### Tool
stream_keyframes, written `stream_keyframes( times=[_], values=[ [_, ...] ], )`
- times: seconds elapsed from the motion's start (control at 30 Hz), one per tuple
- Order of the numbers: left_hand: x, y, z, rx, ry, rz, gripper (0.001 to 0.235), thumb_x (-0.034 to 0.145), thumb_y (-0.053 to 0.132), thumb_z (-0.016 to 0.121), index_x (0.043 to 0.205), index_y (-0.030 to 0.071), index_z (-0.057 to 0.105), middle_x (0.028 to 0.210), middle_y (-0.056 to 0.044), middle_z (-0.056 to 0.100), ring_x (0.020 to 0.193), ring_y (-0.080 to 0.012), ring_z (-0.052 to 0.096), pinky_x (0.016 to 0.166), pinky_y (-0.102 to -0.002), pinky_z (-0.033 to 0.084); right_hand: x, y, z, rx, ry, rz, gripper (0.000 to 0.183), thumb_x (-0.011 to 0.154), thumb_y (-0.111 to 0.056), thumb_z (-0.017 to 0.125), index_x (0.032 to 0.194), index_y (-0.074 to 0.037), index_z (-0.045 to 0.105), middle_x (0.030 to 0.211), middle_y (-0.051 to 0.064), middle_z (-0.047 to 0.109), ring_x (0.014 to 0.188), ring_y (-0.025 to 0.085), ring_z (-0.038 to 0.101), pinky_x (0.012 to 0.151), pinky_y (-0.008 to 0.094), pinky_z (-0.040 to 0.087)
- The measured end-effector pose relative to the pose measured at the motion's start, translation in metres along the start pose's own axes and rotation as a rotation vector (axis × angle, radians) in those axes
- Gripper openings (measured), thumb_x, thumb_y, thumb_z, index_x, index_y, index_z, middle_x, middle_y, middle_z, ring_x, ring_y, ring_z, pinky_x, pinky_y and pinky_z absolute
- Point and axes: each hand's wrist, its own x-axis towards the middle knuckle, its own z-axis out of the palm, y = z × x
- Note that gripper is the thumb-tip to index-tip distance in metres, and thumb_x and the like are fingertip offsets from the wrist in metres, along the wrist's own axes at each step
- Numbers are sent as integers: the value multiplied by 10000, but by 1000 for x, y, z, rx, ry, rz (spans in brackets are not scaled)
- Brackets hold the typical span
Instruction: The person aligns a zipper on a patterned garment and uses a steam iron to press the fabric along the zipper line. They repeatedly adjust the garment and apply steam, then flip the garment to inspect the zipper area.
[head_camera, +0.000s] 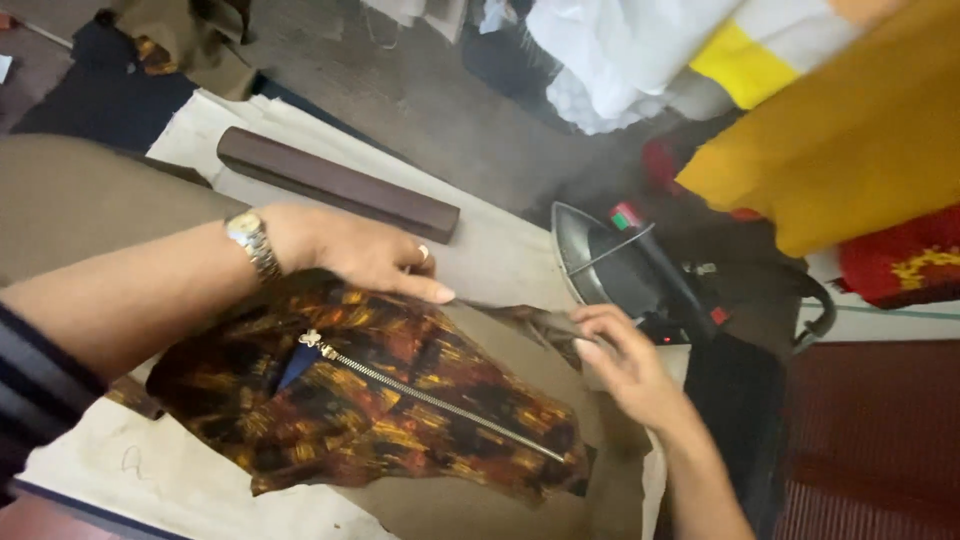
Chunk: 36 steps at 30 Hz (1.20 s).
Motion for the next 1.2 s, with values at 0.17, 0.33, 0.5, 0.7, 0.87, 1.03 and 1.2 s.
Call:
stream_keyframes(
  times=[0.17,0.33,0.5,0.7,0.87,1.03,1.2],
  values=[
    [-29,1,10,11,84,-61,744,919,648,286,1179,38,623,1206,-234,648,1165,-408,598,1042,-528,432,19,15,-66,-216,260,-83,250,864,-178,697,1066,-75,593,1186,141,571,1138,327,563,1000,442,413],
    [-34,-15,28,64,279,-255,673,897,693,243,1127,211,652,1113,-100,702,1071,-327,660,971,-480,492,67,58,-88,-263,81,424,408,848,-253,725,1122,-17,536,1172,254,630,1092,427,615,923,546,460],
    [-30,-25,39,63,450,-218,598,905,679,273,1049,236,650,1053,-66,707,1018,-309,670,907,-469,515,92,90,-69,42,13,577,484,870,-219,681,1205,80,499,928,259,614,529,253,631,463,327,521],
    [-30,-31,48,34,591,-142,571,920,643,336,914,178,667,892,-114,707,875,-345,694,798,-485,547,146,126,-56,-26,155,573,499,849,-354,730,1099,52,585,631,165,626,387,206,554,352,347,450],
    [-27,-36,49,12,648,-100,555,923,633,381,868,156,660,835,-136,693,821,-363,695,738,-504,555,252,100,-59,-135,201,443,461,871,-408,709,666,-4,627,450,81,533,343,194,522,374,317,394],
    [-14,-47,61,68,743,-107,660,967,697,402,664,129,550,714,-85,623,643,-378,610,579,-521,482,349,97,-55,-569,391,76,497,902,-527,610,912,-31,632,783,106,556,702,240,494,667,347,313],
    [-14,-52,57,29,747,-49,635,980,668,415,673,126,540,732,-50,608,672,-341,593,565,-507,459,398,115,-49,-970,572,-264,643,933,-646,511,1158,-58,638,1116,130,579,1061,287,466,960,378,234]
  ],
)
